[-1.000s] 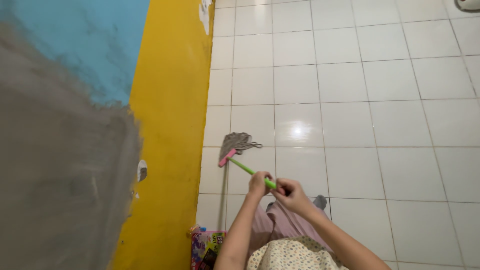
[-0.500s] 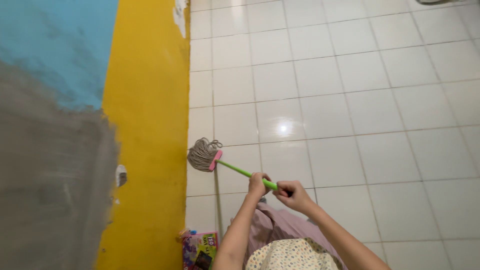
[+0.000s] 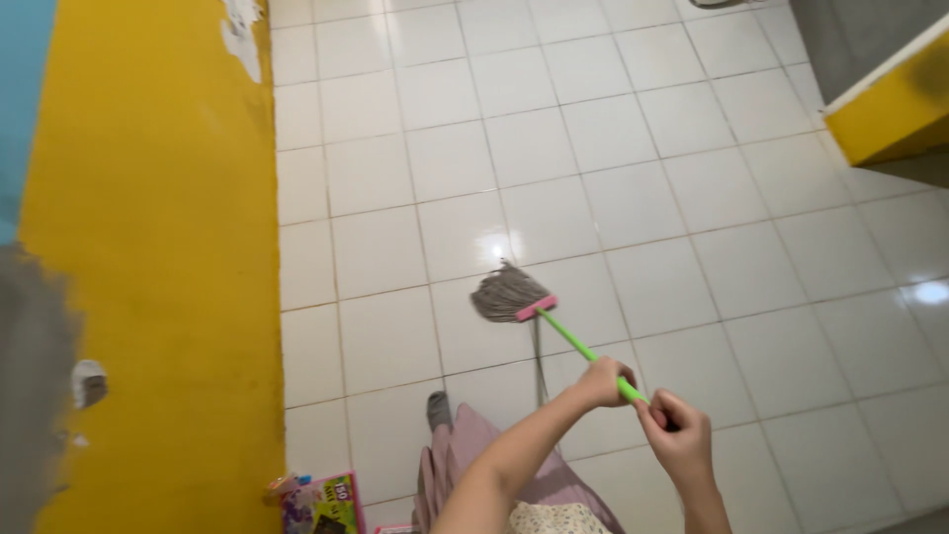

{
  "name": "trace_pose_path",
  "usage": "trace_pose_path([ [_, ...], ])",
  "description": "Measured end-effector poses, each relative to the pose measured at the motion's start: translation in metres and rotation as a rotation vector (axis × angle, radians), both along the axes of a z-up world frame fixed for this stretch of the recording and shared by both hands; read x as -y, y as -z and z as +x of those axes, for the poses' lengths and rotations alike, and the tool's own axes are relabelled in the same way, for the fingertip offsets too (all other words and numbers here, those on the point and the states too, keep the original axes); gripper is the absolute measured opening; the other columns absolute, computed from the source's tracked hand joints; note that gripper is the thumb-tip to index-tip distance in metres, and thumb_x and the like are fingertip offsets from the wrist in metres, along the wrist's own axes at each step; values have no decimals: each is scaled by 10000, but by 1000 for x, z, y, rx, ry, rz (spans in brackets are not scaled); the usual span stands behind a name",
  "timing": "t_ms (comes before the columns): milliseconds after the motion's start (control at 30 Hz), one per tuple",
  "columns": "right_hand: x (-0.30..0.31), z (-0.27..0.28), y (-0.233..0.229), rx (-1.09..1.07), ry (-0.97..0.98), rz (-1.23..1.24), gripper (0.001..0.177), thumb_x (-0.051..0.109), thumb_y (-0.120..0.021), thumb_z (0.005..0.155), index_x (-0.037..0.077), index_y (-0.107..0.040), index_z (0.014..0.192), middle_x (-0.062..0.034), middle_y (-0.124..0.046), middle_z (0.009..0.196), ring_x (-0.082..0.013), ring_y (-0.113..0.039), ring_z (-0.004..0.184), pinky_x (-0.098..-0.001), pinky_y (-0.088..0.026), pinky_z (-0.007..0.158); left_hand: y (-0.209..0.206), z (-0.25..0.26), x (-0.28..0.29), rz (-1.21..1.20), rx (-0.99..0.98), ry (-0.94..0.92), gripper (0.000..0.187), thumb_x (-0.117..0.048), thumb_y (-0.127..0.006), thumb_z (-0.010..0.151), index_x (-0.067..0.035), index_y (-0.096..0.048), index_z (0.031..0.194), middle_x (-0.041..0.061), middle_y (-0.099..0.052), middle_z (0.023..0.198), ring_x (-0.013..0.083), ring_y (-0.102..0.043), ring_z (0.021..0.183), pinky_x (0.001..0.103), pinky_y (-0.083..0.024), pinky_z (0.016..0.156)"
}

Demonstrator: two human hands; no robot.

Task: The person is mopping the tiled floor of a room using a green-handled mop.

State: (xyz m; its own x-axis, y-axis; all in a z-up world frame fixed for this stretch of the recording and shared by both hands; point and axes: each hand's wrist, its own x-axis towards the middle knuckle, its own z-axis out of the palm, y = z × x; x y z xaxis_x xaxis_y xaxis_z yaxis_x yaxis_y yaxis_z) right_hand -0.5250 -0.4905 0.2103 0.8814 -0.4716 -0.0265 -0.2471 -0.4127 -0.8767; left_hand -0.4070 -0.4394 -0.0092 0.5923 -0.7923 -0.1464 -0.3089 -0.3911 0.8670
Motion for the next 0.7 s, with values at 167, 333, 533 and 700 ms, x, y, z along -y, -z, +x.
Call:
trace_pose_path([
  [167, 24, -35, 9, 12, 206, -57, 409, 38, -723, 886, 34, -373, 674, 38, -308, 622, -50, -284, 591, -255, -233, 488, 22, -36, 72, -54, -24, 173, 260, -331, -790, 675, -151, -796, 863, 125, -767, 876, 317, -723, 918, 426, -585, 852],
  [333, 31, -59, 31, 107, 287, -30, 412, 26, -719, 899, 51, -368, 685, 65, -323, 651, -31, -287, 611, -232, -231, 503, -1, -48, 81, 116, 60, 321, 294, -379, -794, 661, -161, -791, 859, 94, -783, 891, 306, -712, 980, 546, -414, 1046],
  [533, 0, -55, 9, 166, 314, 234, 441, 7, -727, 907, 84, -373, 655, 86, -365, 631, -16, -328, 565, -221, -232, 481, 9, -51, 30, 186, 46, 178, 286, -433, -741, 738, -197, -778, 896, 117, -760, 940, 338, -715, 980, 521, -509, 1032],
  [700, -54, -44, -6, 140, 97, 384, 444, 20, -727, 912, 90, -371, 655, 80, -354, 629, -19, -330, 547, -225, -241, 469, -21, -42, -77, 291, 107, 27, 254, -383, -738, 710, -184, -786, 860, 100, -773, 908, 318, -721, 945, 541, -429, 1074],
])
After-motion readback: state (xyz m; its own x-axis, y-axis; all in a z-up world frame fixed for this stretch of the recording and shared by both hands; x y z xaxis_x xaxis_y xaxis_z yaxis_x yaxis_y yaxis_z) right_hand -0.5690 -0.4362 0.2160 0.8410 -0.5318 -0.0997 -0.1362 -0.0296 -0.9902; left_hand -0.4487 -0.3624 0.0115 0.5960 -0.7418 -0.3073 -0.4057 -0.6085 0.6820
